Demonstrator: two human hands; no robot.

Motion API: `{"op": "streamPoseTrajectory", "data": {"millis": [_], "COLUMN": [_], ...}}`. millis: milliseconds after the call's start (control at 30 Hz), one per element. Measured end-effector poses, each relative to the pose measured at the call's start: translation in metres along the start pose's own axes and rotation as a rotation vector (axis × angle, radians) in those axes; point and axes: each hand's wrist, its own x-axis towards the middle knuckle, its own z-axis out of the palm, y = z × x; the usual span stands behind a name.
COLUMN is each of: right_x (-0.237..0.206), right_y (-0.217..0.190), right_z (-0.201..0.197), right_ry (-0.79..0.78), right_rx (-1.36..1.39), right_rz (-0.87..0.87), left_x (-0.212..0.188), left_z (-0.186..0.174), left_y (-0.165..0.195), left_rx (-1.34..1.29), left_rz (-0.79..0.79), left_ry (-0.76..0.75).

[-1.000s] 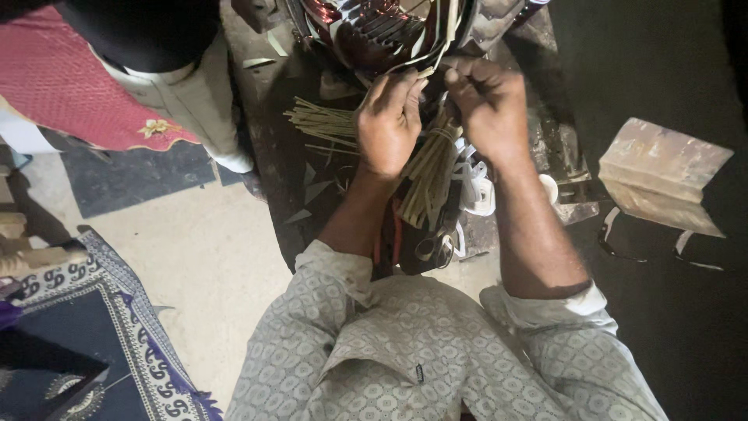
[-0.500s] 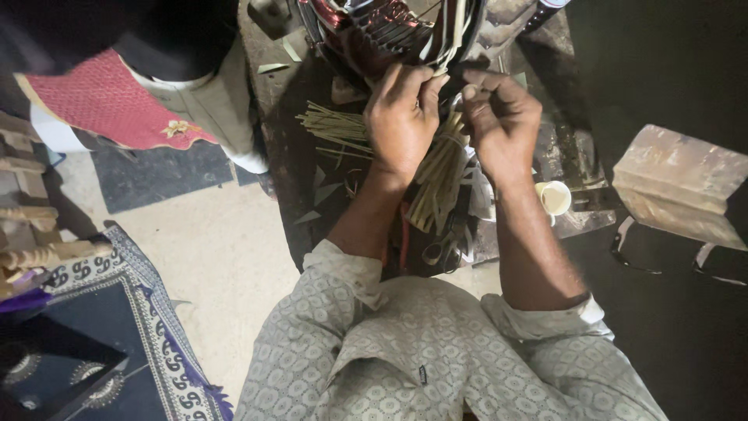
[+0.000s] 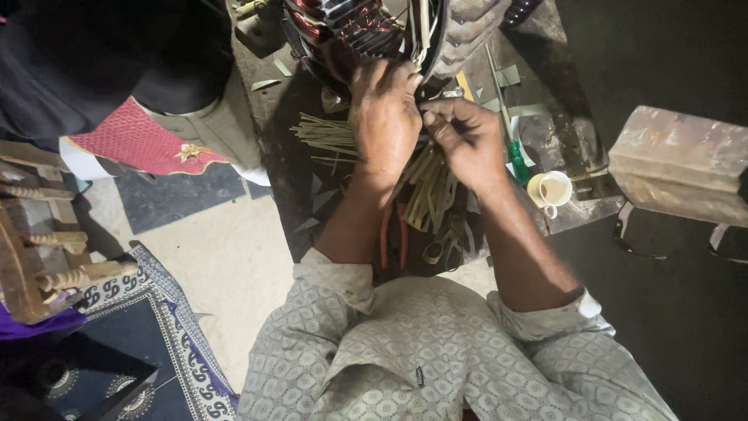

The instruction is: The person works on a motor stator, inserting and adjusting thin insulating rods into the copper windings. They use pliers to trim excess wire and continue fitting the rods into the slots, coordinating with a second person who also works on the same assembly.

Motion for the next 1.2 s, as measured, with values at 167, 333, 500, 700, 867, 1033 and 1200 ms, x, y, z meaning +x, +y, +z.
{"op": "streamPoseTrajectory", "data": {"millis": [167,333,500,700,867,1033,1200], "right_x": [-0.007,-0.012,-0.014,0.003,0.018,0.029,0.039], "right_y": [0.004,0.007,0.006,-0.012,-0.042,-0.063,-0.066], "right_z": [0.001,-0.007,-0.006,0.002,-0.008,0.014,0.033], "right_ry": [-0.029,-0.03,-0.006,0.065,0.087,-0.015,0.057], "right_rx": [0.06,0.057,0.044,0.014,-0.082,-0.1,-0.299], "right_rz": [0.114,0.095,0.178,0.03,0.049,-0.028,0.085], "left_x": [-0.002,0.003,0.02,0.041,0.041,0.046,0.057], "left_z": [0.005,0.012,0.009,-0.003,-0.014,-0.008,-0.007], "left_y": [-0.002,-0.007,-0.009,-0.008,-0.02,-0.034,-0.054], "left_rx": [-0.133,-0.182,-0.232,-0.327,-0.554,-0.835,-0.991], "left_rz": [-0.003,0.011,0.012,-0.126,0.062,-0.133,-0.143], "left_ry": [0.02,0.075,-0.037,-0.227,-0.239,-0.265,-0.383]}}
